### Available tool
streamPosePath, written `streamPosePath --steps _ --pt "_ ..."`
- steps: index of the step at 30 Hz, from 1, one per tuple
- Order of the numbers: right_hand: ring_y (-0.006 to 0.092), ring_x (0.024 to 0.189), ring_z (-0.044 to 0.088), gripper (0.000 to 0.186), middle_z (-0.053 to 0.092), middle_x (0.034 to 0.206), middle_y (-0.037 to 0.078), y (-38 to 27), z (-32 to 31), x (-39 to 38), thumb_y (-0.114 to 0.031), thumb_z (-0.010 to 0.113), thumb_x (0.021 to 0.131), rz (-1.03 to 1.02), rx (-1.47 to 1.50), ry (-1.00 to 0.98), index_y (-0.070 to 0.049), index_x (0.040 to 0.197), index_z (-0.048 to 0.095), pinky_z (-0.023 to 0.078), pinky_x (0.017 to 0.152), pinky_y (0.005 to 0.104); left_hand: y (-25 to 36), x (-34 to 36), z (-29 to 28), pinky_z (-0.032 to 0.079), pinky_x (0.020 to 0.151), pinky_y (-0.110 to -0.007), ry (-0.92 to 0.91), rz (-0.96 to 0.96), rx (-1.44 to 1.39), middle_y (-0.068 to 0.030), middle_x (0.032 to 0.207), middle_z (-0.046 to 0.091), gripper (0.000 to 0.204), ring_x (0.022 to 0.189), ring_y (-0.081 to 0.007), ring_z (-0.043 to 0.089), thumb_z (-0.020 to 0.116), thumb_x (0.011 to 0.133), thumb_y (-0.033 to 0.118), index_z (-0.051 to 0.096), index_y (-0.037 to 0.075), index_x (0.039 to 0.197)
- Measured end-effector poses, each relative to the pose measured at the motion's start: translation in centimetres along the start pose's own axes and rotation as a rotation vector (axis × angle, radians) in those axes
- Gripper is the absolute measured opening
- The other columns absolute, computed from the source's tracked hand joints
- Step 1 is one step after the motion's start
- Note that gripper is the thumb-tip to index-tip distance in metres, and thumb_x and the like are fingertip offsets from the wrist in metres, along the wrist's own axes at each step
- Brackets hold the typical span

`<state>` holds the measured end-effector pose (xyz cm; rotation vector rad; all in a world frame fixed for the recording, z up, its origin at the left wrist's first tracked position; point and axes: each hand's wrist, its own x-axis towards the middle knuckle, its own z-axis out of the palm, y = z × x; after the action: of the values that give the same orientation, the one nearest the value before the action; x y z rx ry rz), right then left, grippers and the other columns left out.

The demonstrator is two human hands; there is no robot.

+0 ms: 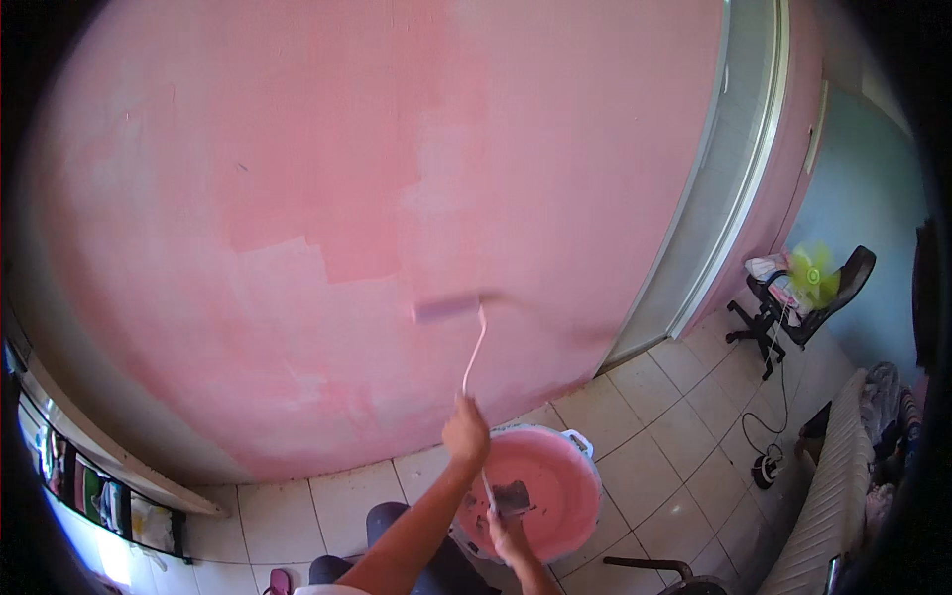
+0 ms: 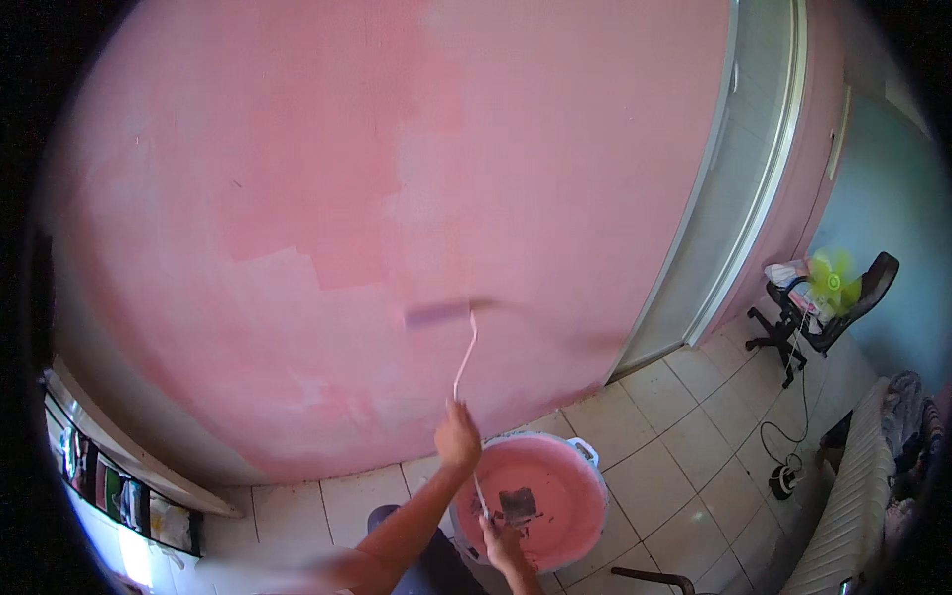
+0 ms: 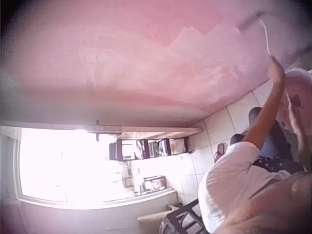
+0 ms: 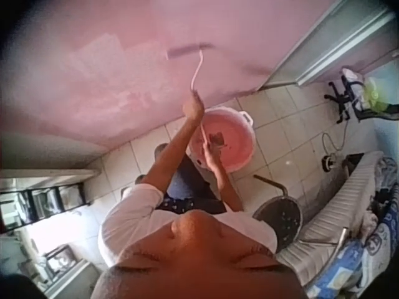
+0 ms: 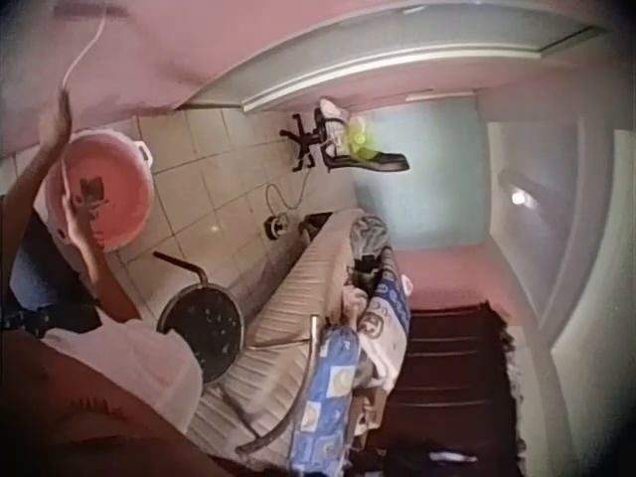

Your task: Painting a wall with a roller and a brush.

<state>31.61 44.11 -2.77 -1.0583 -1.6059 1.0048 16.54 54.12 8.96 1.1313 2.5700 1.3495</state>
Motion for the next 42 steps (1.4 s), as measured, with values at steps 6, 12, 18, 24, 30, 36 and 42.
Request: streamPosePath --steps 6,12,18,24,30,36,42 --pt "0.0364 0.059 0.054 0.056 0.049 0.056 0.020 -2.1 -1.9 0.0 -0.050 0.044 0.089 0.107 -0.166 -0.289 0.002 0.072 0.055 0.037 0.057 0.0460 -2.2 0.2 0.2 0.040 0.051 -0.056 0.011 -0.022 -0.024 -0.0217 0.062 0.058 0.028 0.057 -0.0438 0.055 0.038 0.093 0.027 0.043 0.003 0.105" --pt "0.0237 0.052 0.043 0.052 0.043 0.057 0.014 -6.8 -1.9 6.5 -0.044 0.045 0.090 0.292 -0.186 -0.389 0.003 0.069 0.047 0.036 0.052 0.0404 7.1 7.5 -6.3 0.038 0.048 -0.055 0.142 0.082 -0.213 -0.0225 0.061 0.056 0.025 0.055 -0.0436 0.054 0.037 0.094 0.025 0.045 0.003 0.102" --pt "0.0285 0.056 0.056 0.062 0.050 0.055 0.017 -2.6 -0.5 -3.2 -0.057 0.039 0.087 0.079 -0.196 -0.193 0.001 0.074 0.057 0.038 0.055 0.0455 -4.6 -1.4 0.9 0.041 0.049 -0.055 0.020 -0.020 -0.040 -0.0217 0.058 0.056 0.024 0.053 -0.0434 0.055 0.038 0.093 0.025 0.045 0.002 0.098" --pt "0.0168 0.045 0.044 0.052 0.041 0.048 0.006 -2.0 -2.2 -1.0 -0.051 0.047 0.085 0.317 -0.222 -0.248 -0.007 0.058 0.044 0.033 0.044 0.0345 -1.0 0.4 -0.7 0.041 0.048 -0.053 0.003 0.005 -0.059 -0.0226 0.060 0.056 0.030 0.055 -0.0429 0.056 0.039 0.093 0.023 0.044 -0.002 0.110" --pt "0.0354 0.052 0.053 0.061 0.049 0.053 0.020 -15.2 -0.1 12.0 -0.050 0.040 0.090 0.153 -0.242 -0.337 0.003 0.063 0.052 0.040 0.054 0.0440 13.4 13.5 -13.9 0.037 0.044 -0.050 0.373 0.246 -0.234 -0.0222 0.055 0.052 0.024 0.051 -0.0426 0.052 0.040 0.093 0.019 0.044 -0.002 0.103" --pt "0.0237 0.051 0.050 0.052 0.046 0.050 0.013 -10.6 2.3 4.4 -0.046 0.045 0.090 0.182 -0.248 -0.282 0.001 0.069 0.053 0.035 0.051 0.0405 6.3 7.9 -10.0 0.040 0.047 -0.052 0.323 0.193 -0.127 -0.0217 0.058 0.055 0.024 0.052 -0.0417 0.054 0.040 0.093 0.022 0.047 0.001 0.100" --pt "0.0293 0.070 0.060 0.049 0.059 0.069 0.019 -5.8 3.5 -3.6 -0.042 0.044 0.091 -0.146 -0.129 -0.077 0.004 0.079 0.056 0.041 0.064 0.0428 -1.0 2.4 -6.2 0.039 0.048 -0.054 0.105 0.079 -0.046 -0.0226 0.063 0.057 0.025 0.055 -0.0428 0.055 0.039 0.093 0.022 0.046 0.001 0.103"
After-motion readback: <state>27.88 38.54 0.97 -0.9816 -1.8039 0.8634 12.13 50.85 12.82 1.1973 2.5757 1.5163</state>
